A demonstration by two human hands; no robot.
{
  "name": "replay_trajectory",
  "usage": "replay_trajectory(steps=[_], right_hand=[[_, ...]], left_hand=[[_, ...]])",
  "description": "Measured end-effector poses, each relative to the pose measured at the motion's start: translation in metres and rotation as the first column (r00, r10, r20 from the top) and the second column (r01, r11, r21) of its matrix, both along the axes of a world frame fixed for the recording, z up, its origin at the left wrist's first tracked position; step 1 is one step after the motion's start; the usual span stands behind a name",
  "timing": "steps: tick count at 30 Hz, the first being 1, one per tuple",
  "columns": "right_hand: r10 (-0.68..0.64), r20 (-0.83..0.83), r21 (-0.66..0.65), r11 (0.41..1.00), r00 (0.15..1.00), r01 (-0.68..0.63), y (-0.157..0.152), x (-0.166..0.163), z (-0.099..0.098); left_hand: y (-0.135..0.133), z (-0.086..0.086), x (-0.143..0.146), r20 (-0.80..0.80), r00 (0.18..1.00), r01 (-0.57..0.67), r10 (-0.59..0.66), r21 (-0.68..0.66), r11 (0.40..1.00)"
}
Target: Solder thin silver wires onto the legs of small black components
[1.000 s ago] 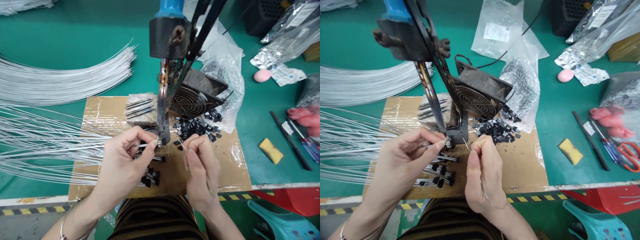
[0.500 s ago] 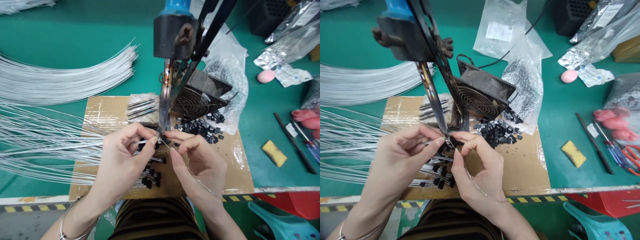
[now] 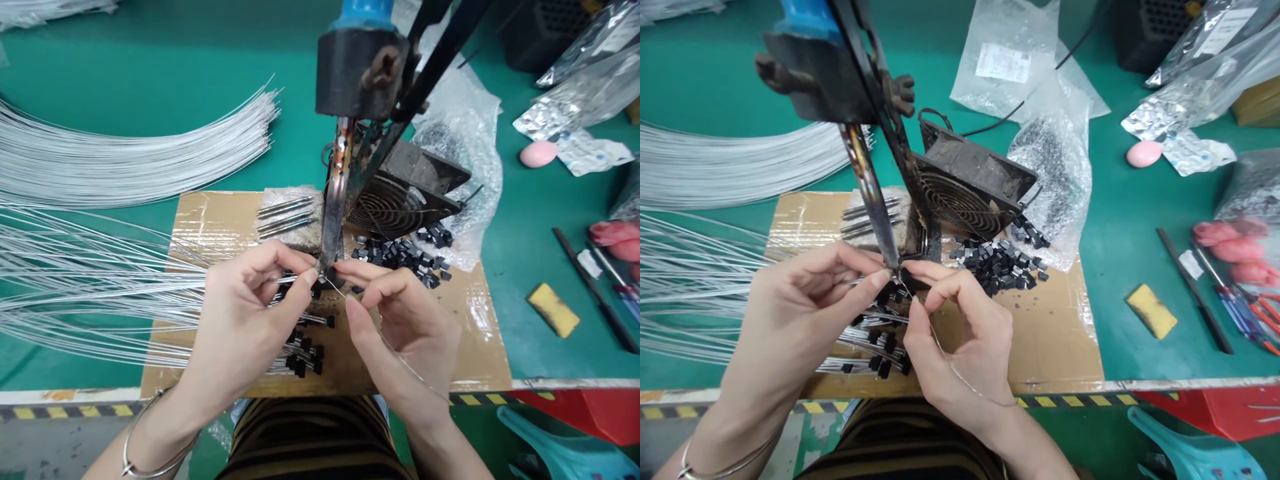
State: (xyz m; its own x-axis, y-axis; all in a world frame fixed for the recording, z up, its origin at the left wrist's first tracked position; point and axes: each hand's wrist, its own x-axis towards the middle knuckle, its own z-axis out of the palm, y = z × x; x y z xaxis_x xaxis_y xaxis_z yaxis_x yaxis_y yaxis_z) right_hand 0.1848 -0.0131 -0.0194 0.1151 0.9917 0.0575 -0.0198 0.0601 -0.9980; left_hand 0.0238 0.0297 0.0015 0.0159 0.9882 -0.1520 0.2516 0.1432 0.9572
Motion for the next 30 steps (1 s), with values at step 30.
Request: replay_trajectory(steps=[30], right_hand=[[-0.015,0.031,0.014,1.000,0.999,0.015,-0.0003,-0.0012,0.0003]], left_hand=[[-0.0019,0.0003,-0.0003,-0.024,1.000,-0.001,0.001,0.017,1.000]])
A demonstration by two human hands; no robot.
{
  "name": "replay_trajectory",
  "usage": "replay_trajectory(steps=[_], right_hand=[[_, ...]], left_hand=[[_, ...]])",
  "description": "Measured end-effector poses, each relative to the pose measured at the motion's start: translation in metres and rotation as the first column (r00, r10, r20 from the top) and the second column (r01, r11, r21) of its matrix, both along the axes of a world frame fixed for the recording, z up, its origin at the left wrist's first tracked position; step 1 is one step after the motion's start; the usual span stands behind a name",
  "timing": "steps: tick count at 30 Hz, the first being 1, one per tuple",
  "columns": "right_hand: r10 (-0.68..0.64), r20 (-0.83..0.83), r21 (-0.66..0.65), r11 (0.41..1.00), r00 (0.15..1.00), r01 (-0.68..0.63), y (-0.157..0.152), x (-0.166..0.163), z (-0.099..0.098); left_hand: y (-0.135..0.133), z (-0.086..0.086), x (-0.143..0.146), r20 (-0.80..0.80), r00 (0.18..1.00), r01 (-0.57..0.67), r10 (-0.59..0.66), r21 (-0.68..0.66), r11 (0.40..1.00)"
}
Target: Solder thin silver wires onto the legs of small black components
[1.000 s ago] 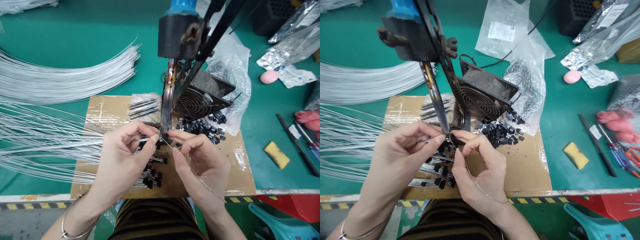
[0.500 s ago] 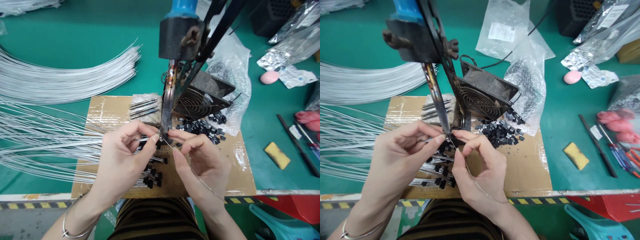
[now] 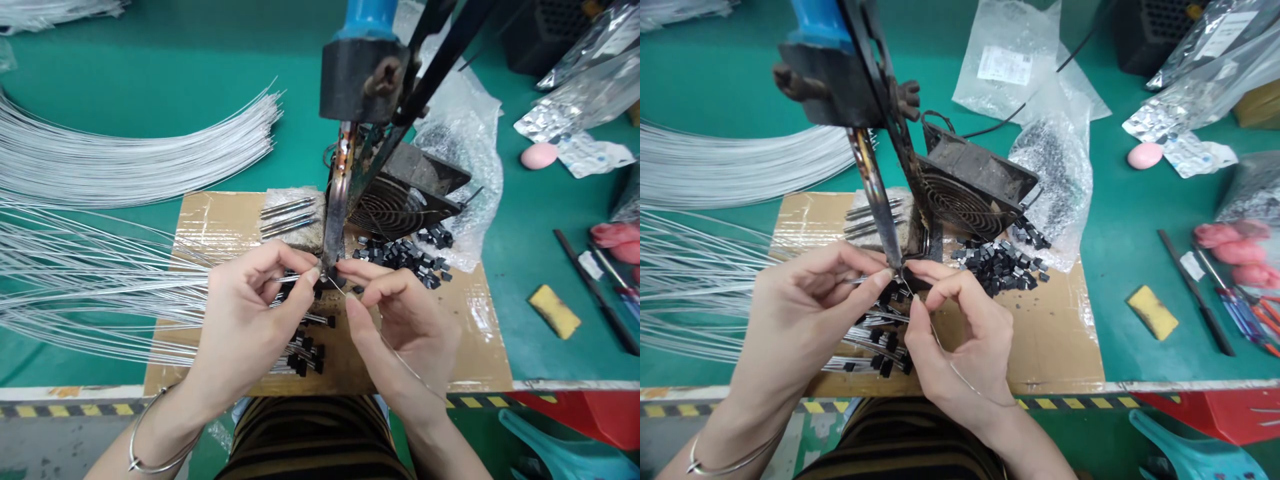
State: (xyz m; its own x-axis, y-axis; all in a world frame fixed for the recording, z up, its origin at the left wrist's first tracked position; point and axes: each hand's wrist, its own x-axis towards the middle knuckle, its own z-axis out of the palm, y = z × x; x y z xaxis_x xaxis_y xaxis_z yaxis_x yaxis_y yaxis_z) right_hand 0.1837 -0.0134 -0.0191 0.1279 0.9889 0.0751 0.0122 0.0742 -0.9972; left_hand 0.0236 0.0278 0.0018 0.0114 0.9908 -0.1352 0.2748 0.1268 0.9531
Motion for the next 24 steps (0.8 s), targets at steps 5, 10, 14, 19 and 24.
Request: replay_trajectory(steps=[5,10,14,19,24], right_hand=[[0.013,0.060,0.010,1.000,0.998,-0.013,-0.0013,-0.0004,-0.0010],[-0.017,0.084,0.042,0.999,0.996,0.013,-0.0019,-0.0016,-0.0007],[0.000,0.132,0.047,0.999,0.991,-0.006,-0.0002,-0.0006,0.0016],[-0.019,0.116,0.062,0.998,0.993,0.012,-0.0015,-0.0016,-0.0012],[-0.026,0.106,0.053,0.998,0.994,0.020,-0.0028,-0.0026,-0.0031]], left_hand=[[-0.0008,0.0005,-0.0003,0.002,1.000,-0.004,0.004,-0.004,1.000],[-0.0019,0.0020,0.0005,-0.025,1.000,-0.004,0.005,0.030,1.000],[-0.0027,0.0031,0.0011,-0.039,0.999,-0.004,0.005,0.036,0.999],[-0.0024,0.0024,0.0012,-0.035,0.999,-0.006,0.007,0.022,1.000],[-0.0044,0.0020,-0.0006,-0.021,1.000,-0.002,0.003,0.015,1.000]])
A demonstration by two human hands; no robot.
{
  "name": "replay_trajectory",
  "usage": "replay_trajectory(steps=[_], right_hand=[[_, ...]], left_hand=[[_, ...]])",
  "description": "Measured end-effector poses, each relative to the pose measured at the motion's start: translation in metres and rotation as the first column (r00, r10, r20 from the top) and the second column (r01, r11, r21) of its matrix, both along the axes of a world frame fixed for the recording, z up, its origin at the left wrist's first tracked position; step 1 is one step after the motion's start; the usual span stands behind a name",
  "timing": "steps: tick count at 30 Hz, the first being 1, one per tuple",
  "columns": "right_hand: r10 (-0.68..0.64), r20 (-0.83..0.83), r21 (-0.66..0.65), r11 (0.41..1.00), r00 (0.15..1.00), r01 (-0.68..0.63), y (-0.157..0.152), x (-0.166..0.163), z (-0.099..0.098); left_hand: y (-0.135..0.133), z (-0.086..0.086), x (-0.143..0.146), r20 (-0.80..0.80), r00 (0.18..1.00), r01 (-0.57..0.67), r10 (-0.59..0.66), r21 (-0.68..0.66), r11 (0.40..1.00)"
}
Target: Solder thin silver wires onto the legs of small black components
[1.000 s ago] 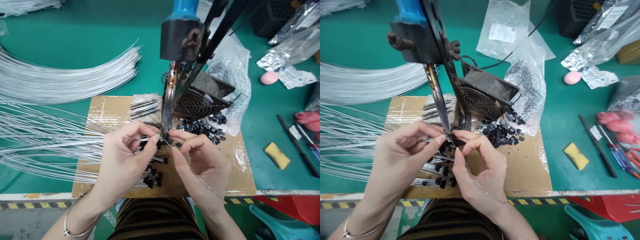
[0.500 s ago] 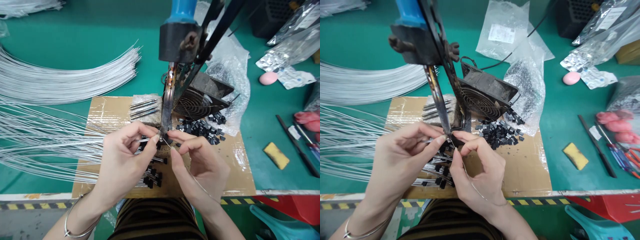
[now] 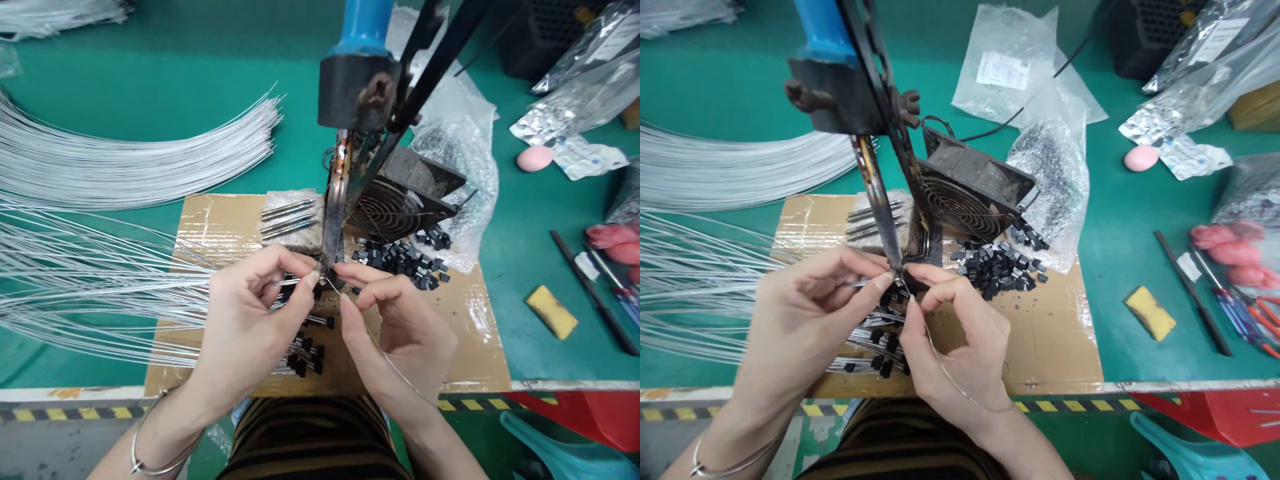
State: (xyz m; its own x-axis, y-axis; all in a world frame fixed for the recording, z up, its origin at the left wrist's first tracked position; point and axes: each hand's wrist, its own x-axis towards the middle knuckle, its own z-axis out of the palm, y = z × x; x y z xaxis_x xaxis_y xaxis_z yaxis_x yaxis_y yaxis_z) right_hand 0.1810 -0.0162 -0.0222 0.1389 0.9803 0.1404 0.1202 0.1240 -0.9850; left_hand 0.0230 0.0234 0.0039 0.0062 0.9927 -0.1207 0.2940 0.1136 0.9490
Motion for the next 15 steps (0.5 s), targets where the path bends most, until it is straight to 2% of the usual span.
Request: replay_trajectory(steps=[15], right_hand=[[-0.008,0.003,0.016,1.000,1.000,0.008,-0.0012,-0.0015,-0.0018]], left_hand=[[-0.0003,0.0001,0.0004,-0.019,1.000,-0.003,0.003,0.006,1.000]])
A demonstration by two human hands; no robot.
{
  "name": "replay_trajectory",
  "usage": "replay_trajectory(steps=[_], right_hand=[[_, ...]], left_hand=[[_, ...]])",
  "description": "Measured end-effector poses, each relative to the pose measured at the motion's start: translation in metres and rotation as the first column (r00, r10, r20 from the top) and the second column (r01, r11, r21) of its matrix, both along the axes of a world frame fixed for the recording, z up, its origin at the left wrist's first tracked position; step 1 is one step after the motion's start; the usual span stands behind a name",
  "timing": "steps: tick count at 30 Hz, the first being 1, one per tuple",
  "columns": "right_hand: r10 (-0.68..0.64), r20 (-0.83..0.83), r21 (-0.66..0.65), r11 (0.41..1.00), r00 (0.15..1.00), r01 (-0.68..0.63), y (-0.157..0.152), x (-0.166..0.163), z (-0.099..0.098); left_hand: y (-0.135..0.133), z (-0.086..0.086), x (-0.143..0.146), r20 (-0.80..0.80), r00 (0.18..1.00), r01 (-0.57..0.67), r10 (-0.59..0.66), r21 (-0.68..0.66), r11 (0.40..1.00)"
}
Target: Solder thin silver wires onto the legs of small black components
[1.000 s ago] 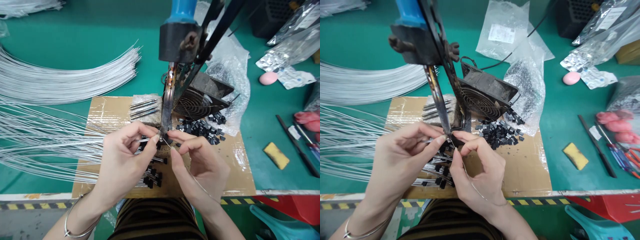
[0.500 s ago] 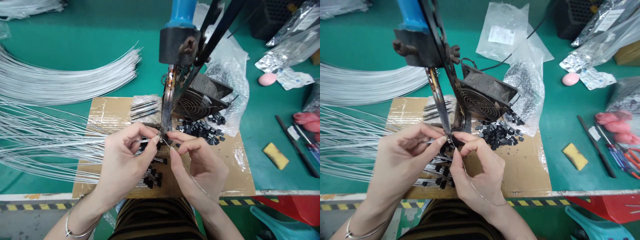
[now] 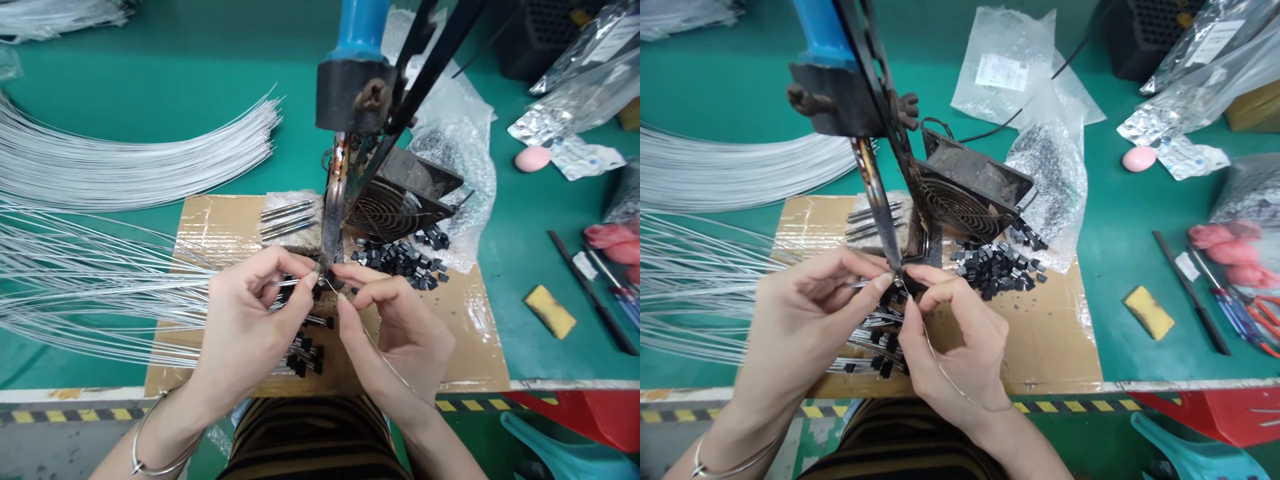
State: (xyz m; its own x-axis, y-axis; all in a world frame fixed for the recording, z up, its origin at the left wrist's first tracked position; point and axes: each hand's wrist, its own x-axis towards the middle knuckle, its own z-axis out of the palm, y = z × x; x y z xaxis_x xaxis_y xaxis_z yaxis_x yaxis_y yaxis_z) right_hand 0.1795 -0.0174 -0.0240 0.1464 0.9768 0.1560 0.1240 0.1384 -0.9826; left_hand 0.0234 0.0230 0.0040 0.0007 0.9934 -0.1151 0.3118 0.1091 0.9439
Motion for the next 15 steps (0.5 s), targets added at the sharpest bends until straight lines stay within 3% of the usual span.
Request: replay_trajectory(steps=[15], right_hand=[[-0.006,0.024,0.017,1.000,1.000,0.006,0.0000,0.0005,0.0001]], left_hand=[[-0.0007,0.0013,0.0004,0.003,1.000,0.003,-0.003,0.004,1.000]])
